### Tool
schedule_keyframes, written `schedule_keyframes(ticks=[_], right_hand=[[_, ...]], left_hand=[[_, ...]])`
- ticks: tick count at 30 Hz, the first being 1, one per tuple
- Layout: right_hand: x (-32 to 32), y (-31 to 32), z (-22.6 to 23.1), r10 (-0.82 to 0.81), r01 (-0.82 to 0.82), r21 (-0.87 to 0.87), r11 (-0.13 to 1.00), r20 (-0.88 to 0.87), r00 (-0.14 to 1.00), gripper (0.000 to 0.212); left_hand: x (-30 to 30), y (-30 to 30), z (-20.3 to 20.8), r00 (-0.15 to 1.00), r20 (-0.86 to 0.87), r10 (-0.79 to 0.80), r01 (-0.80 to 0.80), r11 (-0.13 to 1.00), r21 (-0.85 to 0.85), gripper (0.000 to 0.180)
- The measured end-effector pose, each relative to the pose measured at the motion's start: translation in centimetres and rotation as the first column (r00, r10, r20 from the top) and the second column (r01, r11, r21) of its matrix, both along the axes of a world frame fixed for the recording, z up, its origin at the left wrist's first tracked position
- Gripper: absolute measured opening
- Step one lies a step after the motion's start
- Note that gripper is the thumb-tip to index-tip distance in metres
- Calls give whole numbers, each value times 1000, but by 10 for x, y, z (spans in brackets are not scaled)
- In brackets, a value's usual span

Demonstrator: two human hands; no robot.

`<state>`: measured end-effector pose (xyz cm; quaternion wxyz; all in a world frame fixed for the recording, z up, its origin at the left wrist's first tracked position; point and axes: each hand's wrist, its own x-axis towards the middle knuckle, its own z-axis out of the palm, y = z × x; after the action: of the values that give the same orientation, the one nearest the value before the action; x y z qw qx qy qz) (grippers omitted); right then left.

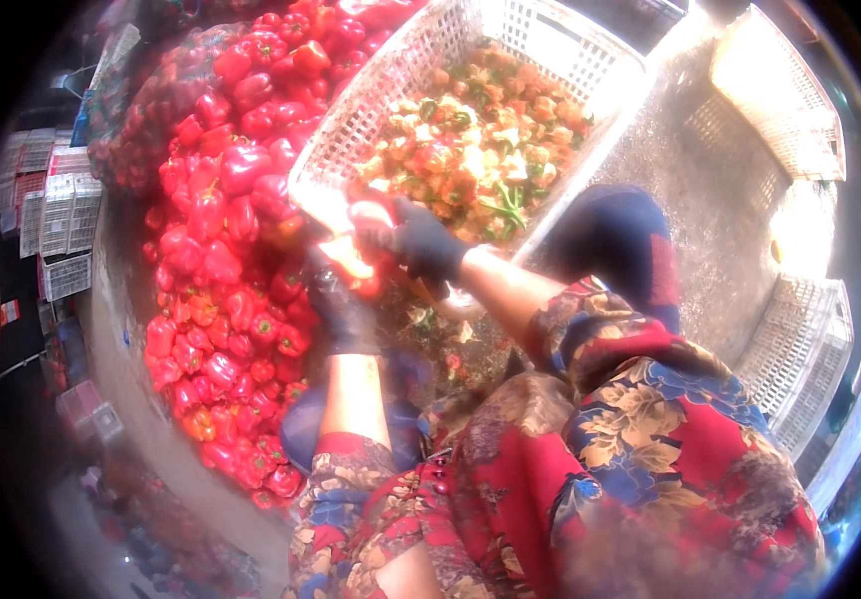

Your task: The person picks red peppers from a large pile and places them into a plastic crate by hand.

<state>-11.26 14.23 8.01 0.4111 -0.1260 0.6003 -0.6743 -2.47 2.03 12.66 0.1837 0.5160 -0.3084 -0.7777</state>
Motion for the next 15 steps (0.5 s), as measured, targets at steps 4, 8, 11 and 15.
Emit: schedule_keyframes(ticks=[4, 8, 11, 15], right_hand=[[-3, 0, -4, 45, -43, -77, 996, 30, 999, 63], [-8, 8, 0, -6, 7, 1, 1000, -246, 969, 55], [-19, 12, 30, -94, 160, 141, 977, -388, 917, 50], [-28, 16, 87, -43, 128, 209, 970, -368, 929, 42]], left_hand=[[37, -44, -93, 946, -298, -128, 116, 992, -56, 35], [19, -18, -77, 954, -159, -255, 191, 922, -336, 37], [26, -21, -67, 945, -4, -326, 264, 770, -581, 41], [21, -2, -48, 904, -39, -426, 266, 633, -727, 41]])
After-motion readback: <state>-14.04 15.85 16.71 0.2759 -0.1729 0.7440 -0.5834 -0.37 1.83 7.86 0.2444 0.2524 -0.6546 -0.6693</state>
